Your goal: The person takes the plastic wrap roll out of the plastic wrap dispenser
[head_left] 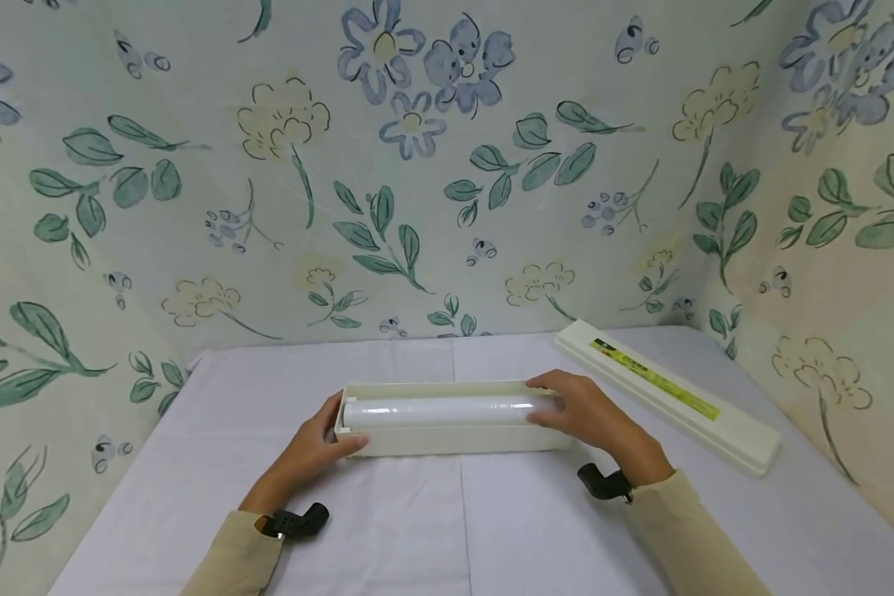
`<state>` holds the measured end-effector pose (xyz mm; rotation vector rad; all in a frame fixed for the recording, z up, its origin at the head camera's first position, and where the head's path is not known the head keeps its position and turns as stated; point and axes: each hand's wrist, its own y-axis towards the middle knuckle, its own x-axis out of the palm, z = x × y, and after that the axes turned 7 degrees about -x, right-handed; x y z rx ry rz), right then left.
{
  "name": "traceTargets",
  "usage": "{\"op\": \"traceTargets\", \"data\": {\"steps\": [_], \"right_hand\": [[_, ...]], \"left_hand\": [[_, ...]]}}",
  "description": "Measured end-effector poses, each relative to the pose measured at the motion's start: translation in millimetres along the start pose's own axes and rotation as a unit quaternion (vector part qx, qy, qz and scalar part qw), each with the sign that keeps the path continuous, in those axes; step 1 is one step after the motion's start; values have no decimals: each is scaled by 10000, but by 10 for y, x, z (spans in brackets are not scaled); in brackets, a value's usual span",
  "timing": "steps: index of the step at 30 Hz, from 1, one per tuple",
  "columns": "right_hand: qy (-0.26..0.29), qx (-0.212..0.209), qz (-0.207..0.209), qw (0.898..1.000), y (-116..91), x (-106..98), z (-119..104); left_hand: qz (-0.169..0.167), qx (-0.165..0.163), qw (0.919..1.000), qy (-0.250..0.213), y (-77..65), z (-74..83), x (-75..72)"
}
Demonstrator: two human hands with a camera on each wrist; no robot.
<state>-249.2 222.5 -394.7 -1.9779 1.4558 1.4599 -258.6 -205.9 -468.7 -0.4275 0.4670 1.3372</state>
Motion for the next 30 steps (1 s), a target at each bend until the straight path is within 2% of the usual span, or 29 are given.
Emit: {"op": "traceTargets", "data": {"steps": [11, 17, 30], "right_hand": [[344, 212, -188, 9990, 0, 40, 45], [377, 235, -192, 9988, 16, 63, 38], [386, 47, -264, 9989, 44, 135, 26]], "left_hand": [[57, -94, 9999, 48, -6, 10, 18], [77, 19, 10000, 39, -1, -23, 19], [26, 69, 10000, -66, -13, 2, 9]]}}
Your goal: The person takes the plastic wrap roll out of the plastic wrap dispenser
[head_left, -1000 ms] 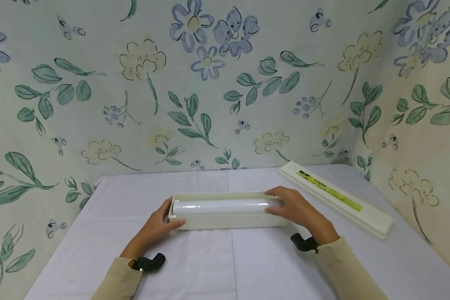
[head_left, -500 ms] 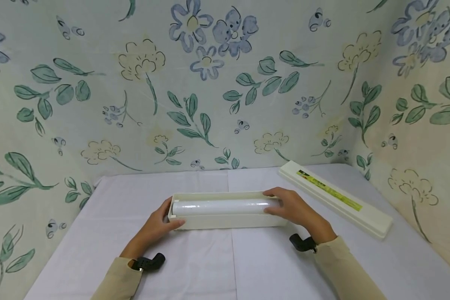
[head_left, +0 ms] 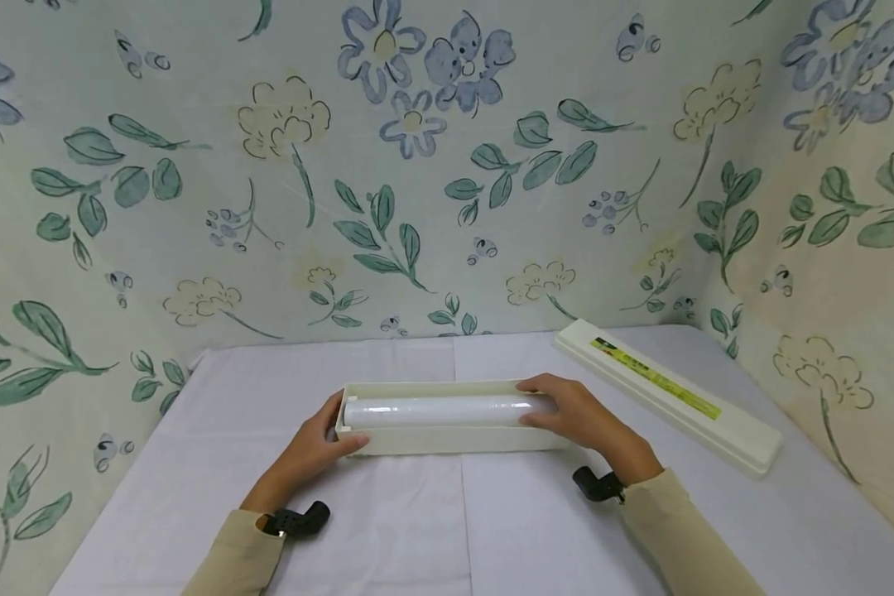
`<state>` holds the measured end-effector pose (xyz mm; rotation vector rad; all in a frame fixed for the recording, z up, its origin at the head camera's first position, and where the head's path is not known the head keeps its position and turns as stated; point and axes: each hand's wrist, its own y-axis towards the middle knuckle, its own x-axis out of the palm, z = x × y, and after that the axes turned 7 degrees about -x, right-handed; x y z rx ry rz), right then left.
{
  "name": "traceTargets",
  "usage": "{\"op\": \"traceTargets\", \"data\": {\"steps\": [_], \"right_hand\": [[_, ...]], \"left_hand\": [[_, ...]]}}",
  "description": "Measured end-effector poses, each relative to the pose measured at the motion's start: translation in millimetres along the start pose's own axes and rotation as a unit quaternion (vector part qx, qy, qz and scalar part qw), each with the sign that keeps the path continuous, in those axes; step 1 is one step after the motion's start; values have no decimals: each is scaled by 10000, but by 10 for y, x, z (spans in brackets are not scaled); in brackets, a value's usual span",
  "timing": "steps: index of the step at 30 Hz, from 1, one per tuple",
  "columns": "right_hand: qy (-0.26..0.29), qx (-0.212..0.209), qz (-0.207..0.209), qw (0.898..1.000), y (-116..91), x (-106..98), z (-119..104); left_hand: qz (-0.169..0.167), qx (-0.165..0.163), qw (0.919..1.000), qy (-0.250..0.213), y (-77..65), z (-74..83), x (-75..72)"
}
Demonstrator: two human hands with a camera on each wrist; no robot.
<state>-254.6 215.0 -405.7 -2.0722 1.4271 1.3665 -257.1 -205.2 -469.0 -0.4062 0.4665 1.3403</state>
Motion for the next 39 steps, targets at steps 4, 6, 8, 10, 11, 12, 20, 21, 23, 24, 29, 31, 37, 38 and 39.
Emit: {"op": "traceTargets", "data": {"steps": [4, 6, 8, 10, 11, 12, 20, 21, 23, 24, 29, 31, 37, 38, 39], "right_hand": [[-25, -139, -79, 9999, 29, -1, 6], [-17, -191, -126, 9997, 42, 0, 11], [7, -220, -169, 9996, 49, 2, 22], [61, -216, -206, 9995, 54, 4, 33], [103, -198, -223, 9995, 56, 5, 39], [124, -173, -236, 9995, 57, 6, 43], [110, -99, -328, 9994, 64, 18, 96], [116, -75, -366, 9992, 67, 17, 97], [133, -35, -441, 9989, 70, 10, 93], [125, -13, -474, 9988, 74, 7, 91], [115, 306, -680, 9972, 107, 0, 63], [82, 460, -762, 9960, 123, 0, 48], [-106, 792, -920, 9925, 171, 10, 19], [-127, 824, -938, 9921, 177, 12, 15], [-144, 847, -960, 9917, 180, 13, 8]], "left_hand": [[16, 20, 10000, -10, 3, 7, -10], [32, -4, 10000, 8, 4, -2, -14], [47, -5, 10000, 43, 7, -11, -15], [50, -6, 10000, 33, 9, -17, -13], [43, -1, 10000, 29, 10, -19, -11], [31, 24, 10000, 36, 14, -24, -10], [28, -25, 10000, 10, 12, -21, 4], [32, -35, 10000, 3, 11, -20, 4], [42, -54, 10000, -8, 10, -15, 6], [40, -58, 10000, -5, 9, -13, 7], [16, -91, 10000, -14, 10, -12, 4], [-9, -75, 10000, -18, 12, -9, 4], [-19, -98, 9999, -52, 16, 5, 5], [-12, -107, 9999, -62, 15, 5, 4], [-7, -115, 9999, -69, 13, 5, 3]]}}
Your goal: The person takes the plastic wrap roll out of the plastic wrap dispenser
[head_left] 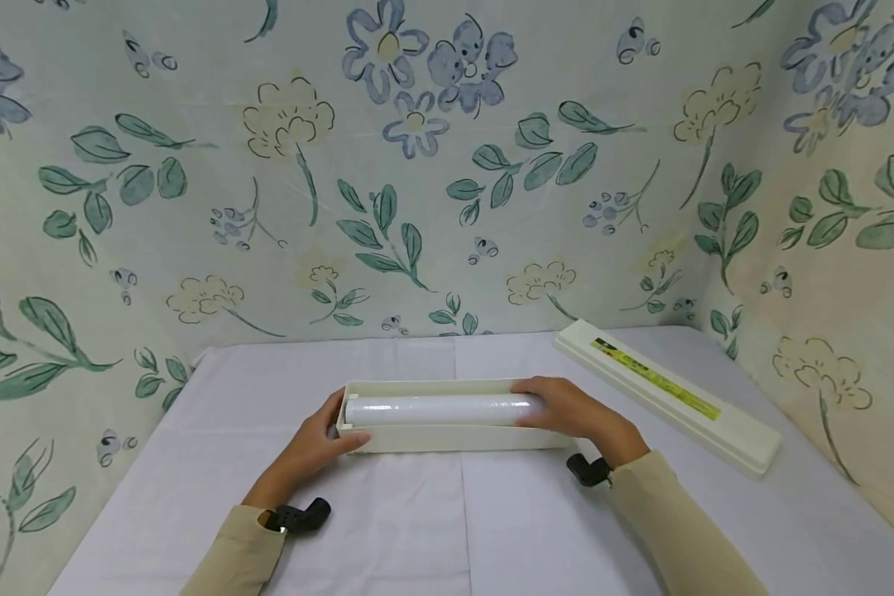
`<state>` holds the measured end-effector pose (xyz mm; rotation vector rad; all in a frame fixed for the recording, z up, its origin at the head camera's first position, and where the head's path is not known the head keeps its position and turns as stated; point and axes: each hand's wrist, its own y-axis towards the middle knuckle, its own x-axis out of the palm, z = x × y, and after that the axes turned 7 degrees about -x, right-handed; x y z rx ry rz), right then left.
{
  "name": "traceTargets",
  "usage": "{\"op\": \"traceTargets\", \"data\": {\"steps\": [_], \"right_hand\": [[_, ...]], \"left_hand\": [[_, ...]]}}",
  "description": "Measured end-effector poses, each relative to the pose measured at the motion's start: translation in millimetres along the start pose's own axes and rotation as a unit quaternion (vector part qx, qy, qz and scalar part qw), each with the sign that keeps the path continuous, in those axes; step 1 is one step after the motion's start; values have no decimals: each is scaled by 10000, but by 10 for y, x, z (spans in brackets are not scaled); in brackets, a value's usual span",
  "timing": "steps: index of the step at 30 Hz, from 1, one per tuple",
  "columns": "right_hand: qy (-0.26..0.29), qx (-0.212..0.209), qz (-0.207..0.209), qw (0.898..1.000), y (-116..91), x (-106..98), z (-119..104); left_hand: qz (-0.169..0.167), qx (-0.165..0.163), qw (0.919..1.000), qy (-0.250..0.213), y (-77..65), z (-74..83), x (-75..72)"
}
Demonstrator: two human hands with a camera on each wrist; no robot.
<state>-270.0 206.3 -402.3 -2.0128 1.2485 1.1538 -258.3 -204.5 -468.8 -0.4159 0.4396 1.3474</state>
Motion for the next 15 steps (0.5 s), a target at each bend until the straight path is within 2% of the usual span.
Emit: {"op": "traceTargets", "data": {"steps": [15], "right_hand": [[14, 64, -272, 9996, 25, -36, -43]], "left_hand": [[-4, 45, 10000, -25, -8, -13, 8]]}}
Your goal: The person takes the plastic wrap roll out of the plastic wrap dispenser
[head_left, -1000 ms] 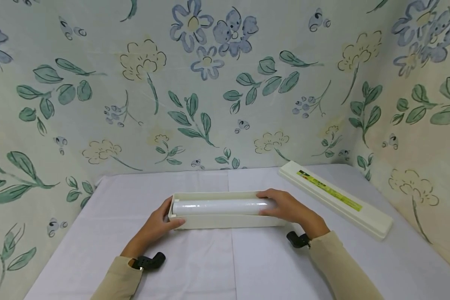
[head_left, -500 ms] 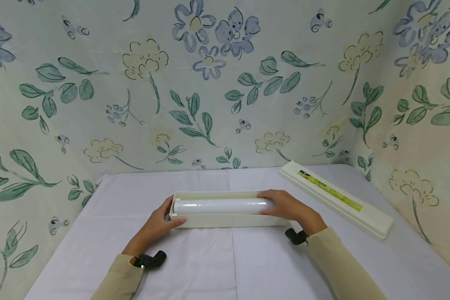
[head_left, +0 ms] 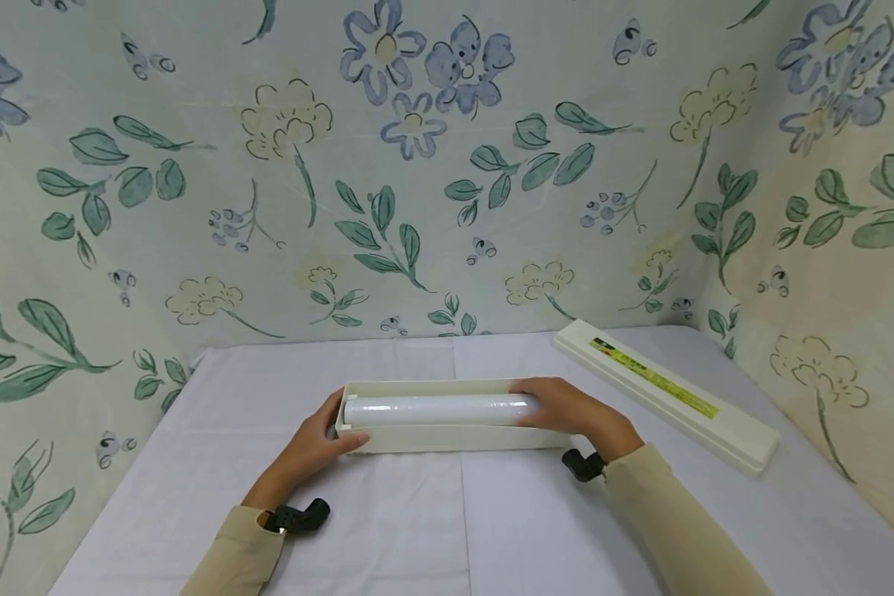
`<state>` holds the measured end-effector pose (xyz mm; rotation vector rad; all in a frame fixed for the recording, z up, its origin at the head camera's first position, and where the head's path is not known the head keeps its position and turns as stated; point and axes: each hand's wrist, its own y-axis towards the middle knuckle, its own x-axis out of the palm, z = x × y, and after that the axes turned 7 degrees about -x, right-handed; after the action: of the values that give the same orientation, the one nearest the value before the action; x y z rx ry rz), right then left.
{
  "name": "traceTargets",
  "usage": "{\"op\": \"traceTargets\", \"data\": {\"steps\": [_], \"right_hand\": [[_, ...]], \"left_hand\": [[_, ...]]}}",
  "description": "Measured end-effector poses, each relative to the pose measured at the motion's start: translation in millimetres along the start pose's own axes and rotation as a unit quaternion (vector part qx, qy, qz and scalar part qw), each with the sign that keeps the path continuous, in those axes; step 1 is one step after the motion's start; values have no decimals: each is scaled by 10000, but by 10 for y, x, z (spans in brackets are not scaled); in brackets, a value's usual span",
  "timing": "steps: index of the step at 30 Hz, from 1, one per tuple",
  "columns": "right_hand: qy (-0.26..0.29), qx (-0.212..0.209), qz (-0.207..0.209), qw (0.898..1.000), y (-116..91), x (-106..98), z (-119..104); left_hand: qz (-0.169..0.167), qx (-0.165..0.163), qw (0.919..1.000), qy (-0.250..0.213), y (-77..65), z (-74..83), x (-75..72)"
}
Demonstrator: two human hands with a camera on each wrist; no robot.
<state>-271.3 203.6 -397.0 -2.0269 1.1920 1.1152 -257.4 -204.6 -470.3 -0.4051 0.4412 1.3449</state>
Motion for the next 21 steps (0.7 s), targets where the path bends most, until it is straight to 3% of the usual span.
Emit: {"op": "traceTargets", "data": {"steps": [9, 21], "right_hand": [[-151, -66, -147, 9998, 39, -3, -4], [-146, -276, 135, 9994, 16, 18, 6]], "left_hand": [[31, -24, 9999, 95, -5, 12, -3], [14, -10, 10000, 65, -25, 26, -14]]}}
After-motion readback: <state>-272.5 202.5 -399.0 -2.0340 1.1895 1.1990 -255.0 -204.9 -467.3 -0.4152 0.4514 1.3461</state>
